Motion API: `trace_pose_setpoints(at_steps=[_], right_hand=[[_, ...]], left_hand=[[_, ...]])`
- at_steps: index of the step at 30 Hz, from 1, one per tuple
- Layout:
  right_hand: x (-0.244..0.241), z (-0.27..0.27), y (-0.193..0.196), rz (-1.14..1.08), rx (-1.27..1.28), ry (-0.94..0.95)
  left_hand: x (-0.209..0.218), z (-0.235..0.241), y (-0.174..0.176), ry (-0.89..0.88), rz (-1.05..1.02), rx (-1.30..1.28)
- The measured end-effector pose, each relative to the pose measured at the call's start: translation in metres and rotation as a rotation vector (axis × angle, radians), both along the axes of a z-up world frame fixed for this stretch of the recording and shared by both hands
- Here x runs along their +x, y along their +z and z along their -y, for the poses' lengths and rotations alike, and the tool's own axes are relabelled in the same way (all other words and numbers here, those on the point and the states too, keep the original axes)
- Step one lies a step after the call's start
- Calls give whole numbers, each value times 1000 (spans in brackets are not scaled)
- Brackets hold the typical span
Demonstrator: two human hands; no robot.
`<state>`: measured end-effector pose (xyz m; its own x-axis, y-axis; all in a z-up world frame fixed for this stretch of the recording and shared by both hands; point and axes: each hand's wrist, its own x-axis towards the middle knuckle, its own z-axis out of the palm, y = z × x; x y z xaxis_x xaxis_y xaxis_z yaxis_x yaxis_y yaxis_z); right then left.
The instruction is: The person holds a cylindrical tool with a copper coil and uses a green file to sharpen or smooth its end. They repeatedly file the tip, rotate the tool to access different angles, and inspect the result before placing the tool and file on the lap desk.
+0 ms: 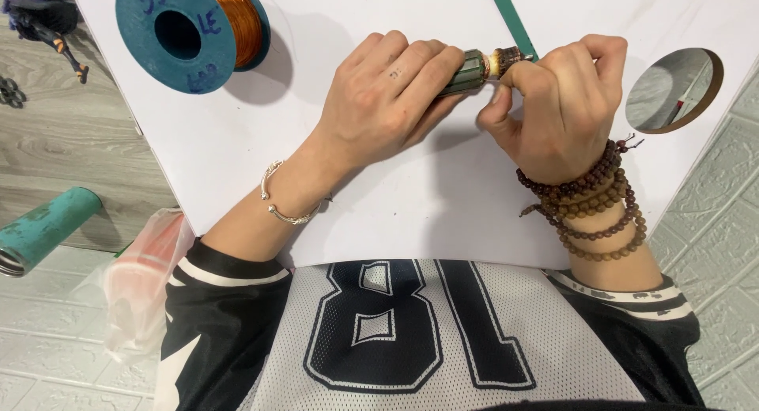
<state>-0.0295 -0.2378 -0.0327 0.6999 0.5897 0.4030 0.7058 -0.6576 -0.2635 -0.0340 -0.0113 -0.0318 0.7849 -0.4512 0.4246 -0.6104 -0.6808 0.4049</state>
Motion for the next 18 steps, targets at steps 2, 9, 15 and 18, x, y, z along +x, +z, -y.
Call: trace_pose_setpoints(at_steps=[2,9,15,18], right_hand=[[0,0,1,8,-12,-3],[2,-3,1,28,-35,-35],[28,64,-7,245,62,-199],[16,56,-12,104,71,-80]], left_hand=[[0,0,0,-3,6,2],[-1,2,0,-6,17,-1],[-6,-1,-9,11,54,92],[-1,-1,-3,10,53,70]])
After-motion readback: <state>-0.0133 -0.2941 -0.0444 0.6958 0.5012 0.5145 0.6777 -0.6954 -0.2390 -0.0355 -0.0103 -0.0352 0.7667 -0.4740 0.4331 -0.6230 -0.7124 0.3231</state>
